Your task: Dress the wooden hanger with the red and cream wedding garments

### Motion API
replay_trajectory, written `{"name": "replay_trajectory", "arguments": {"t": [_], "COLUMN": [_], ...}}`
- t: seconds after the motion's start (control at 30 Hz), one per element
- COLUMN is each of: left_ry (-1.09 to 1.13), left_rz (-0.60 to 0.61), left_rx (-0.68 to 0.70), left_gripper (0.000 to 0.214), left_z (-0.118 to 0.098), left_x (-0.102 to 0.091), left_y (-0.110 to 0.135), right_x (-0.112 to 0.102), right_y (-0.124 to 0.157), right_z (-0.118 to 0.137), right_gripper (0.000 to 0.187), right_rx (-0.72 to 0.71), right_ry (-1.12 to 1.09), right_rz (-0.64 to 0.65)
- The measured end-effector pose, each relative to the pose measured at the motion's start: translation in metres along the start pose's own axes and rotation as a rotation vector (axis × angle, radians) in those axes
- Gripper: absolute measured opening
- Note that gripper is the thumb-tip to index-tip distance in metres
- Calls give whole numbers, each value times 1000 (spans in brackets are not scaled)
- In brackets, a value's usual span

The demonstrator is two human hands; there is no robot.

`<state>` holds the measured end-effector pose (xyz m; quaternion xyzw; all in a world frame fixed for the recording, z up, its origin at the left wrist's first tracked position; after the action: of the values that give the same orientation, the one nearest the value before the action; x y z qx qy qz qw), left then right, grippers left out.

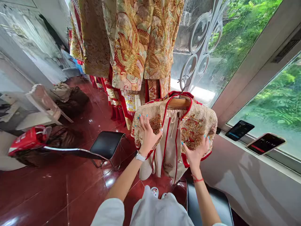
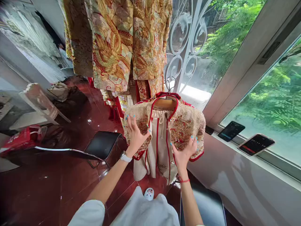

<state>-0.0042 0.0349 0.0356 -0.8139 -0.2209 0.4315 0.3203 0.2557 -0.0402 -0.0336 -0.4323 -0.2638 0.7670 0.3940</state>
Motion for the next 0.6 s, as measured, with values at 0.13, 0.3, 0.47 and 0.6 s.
{"name": "replay_trajectory", "arguments": {"t": [0.13, 0.3, 0.47, 0.6], "left_ry": [-4, 121, 287, 420], "left_rz": [-127, -147, -166, 1], "left_rx": [-92, -41, -74, -133], "left_gripper": [53, 23, 19, 18], "left_z": [25, 59, 87, 100], "left_x": [9, -14, -66, -59], "left_y": [-14, -33, -94, -166], "right_x": [40, -8, -48, -12], "right_y": [-52, -87, -156, -215], "right_z": [9, -23, -56, -80], "right_gripper": [78, 51, 44, 37], "right_rx": [48, -76, -53, 118], "right_ry": [103, -47, -193, -297], "right_rz": [73, -77, -187, 113]}}
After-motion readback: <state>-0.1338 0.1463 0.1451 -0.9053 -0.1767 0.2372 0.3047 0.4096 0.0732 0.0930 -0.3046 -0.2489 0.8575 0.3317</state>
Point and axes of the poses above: each hand's wrist, its own y-axis away from the middle knuckle, its own x-axis out of the palm, z = x × y, the point moved 5 cm from there along -y, towards the middle knuckle
